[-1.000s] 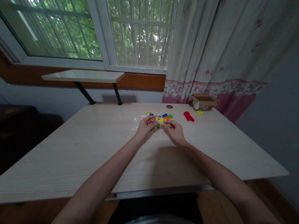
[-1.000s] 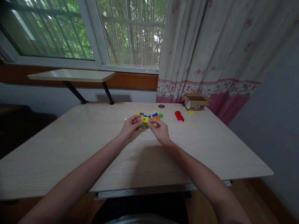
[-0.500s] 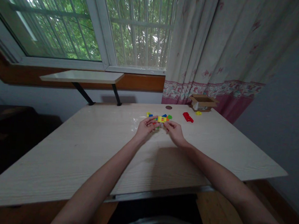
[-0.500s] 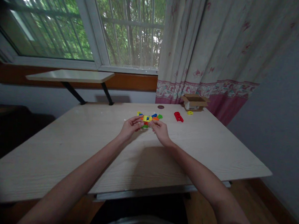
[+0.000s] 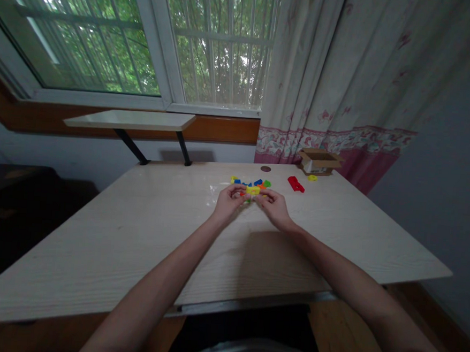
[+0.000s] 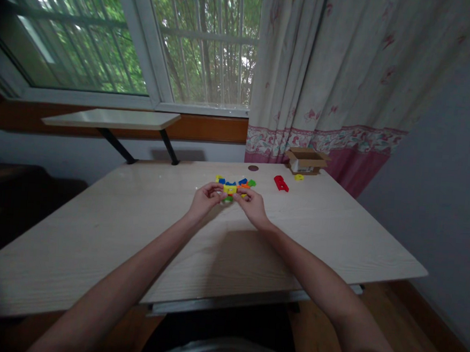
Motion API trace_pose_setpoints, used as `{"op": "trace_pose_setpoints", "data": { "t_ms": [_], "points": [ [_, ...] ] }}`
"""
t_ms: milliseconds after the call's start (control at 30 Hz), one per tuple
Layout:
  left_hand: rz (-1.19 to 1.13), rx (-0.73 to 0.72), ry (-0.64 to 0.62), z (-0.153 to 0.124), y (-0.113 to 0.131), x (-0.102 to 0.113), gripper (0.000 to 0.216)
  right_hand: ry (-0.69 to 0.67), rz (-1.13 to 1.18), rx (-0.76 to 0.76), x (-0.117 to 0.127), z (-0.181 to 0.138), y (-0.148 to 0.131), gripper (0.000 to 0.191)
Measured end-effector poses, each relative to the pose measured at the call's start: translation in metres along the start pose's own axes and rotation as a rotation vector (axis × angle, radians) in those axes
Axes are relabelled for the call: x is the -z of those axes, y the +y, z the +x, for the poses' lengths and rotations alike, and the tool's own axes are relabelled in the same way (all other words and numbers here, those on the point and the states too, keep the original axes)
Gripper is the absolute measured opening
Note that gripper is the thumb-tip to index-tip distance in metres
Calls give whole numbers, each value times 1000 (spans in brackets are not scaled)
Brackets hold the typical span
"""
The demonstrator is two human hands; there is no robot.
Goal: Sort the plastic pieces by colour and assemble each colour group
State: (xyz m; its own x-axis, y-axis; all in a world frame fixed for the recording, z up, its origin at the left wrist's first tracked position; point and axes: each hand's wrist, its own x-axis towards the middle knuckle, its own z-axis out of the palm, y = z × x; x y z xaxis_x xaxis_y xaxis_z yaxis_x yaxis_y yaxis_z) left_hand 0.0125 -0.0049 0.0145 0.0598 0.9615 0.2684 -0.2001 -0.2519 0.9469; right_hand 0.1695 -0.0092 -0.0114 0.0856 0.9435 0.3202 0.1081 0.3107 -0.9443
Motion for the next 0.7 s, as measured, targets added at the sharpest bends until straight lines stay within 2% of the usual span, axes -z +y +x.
{"op": "trace_pose_setpoints", "data": {
  "t_ms": [233, 433, 600, 700],
  "points": [
    [111, -104, -2, -1, -1, 2, 32, 0, -58, 88, 2, -1, -1, 42],
    [158, -178, -8, -2, 0, 2, 30, 34, -173, 199, 4, -4, -9, 37],
    [160, -182, -26, -3, 1, 1, 29, 34, -321, 357, 11, -5, -12, 32],
    [142, -154, -14, -4, 3, 0, 30, 41, -386, 391, 13, -4, -11, 30]
  ]
}}
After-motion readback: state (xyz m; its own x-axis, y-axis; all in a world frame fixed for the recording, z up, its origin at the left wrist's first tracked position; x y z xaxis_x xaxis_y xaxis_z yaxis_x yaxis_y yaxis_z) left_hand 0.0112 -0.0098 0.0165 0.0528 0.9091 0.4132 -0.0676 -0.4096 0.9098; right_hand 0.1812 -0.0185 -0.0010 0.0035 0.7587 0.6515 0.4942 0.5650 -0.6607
